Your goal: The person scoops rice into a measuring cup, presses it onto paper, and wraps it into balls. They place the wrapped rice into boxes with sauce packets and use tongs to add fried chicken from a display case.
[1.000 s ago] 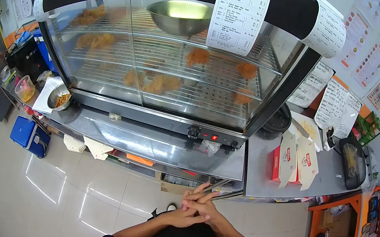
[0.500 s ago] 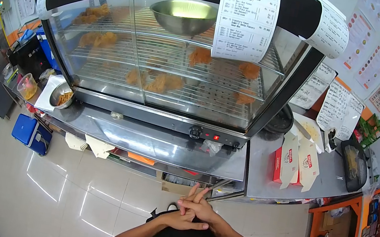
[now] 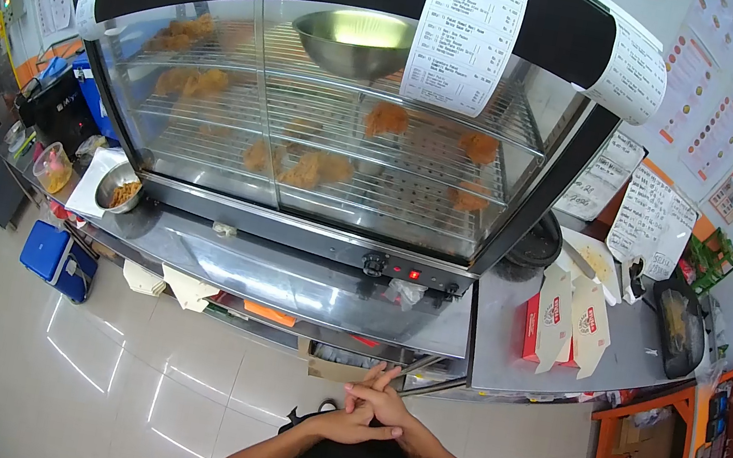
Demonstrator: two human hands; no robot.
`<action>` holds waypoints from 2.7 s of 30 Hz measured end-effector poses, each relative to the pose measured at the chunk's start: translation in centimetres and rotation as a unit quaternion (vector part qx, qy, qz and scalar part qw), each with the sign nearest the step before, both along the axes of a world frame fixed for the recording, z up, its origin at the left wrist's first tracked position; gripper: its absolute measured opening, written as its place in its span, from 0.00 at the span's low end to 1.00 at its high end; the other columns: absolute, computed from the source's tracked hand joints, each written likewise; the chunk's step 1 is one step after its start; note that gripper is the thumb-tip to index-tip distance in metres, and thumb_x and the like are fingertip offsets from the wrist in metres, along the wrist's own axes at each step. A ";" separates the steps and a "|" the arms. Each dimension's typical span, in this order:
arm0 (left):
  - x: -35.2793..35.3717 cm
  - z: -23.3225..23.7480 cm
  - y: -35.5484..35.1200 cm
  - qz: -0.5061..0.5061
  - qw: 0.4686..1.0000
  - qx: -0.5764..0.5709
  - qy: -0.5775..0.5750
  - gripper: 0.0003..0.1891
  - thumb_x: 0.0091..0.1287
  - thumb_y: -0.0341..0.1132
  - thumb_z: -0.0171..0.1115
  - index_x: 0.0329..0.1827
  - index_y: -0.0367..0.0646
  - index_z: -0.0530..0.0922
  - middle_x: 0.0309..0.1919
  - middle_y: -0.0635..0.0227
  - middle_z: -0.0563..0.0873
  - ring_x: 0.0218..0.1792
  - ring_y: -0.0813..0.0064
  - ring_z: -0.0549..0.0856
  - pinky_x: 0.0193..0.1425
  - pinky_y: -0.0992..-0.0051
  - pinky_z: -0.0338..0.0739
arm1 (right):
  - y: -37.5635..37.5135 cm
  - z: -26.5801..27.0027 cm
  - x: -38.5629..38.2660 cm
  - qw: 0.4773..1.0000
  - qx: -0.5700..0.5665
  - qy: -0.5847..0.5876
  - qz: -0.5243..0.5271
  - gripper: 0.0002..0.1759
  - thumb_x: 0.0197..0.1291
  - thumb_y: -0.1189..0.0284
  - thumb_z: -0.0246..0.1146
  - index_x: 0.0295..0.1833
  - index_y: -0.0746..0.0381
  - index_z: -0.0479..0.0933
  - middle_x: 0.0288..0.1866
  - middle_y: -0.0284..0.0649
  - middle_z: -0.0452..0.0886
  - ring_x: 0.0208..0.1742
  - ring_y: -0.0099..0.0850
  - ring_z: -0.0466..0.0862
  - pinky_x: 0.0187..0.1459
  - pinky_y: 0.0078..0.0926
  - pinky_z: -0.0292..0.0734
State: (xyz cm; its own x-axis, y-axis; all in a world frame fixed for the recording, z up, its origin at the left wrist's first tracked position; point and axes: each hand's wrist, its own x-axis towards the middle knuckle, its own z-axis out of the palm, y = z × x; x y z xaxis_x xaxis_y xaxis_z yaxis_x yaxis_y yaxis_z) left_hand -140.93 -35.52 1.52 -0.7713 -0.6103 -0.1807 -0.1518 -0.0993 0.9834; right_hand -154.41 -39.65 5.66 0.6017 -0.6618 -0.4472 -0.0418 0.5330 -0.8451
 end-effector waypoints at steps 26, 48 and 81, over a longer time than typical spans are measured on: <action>4.5 36.9 -25.8 0.464 0.682 -0.539 0.169 0.25 0.69 0.34 0.71 0.69 0.44 0.76 0.50 0.61 0.86 0.43 0.71 0.89 0.41 0.75 0.83 | 1.6 1.1 -0.9 0.949 -0.104 -0.163 -0.248 0.23 0.76 0.68 0.57 0.74 0.58 0.68 0.68 0.38 0.72 0.53 0.31 0.81 0.51 0.33 0.75; 4.5 35.4 -26.7 0.461 0.700 -0.504 0.209 0.31 0.68 0.32 0.72 0.72 0.40 0.70 0.47 0.59 0.84 0.43 0.70 0.91 0.39 0.74 0.86 | 1.3 1.0 -1.1 0.947 -0.091 -0.146 -0.273 0.20 0.77 0.67 0.57 0.71 0.58 0.71 0.66 0.36 0.74 0.50 0.29 0.81 0.49 0.31 0.75; -52.0 -1.0 -0.8 0.054 0.864 -0.477 0.152 0.45 0.77 0.69 0.37 0.85 0.41 0.55 0.84 0.50 0.55 0.84 0.44 0.52 0.81 0.37 0.42 | 11.3 9.0 -45.3 0.728 -0.367 -0.084 -0.573 0.52 0.72 0.33 0.43 0.87 0.55 0.39 0.86 0.50 0.53 0.84 0.48 0.56 0.81 0.53 0.43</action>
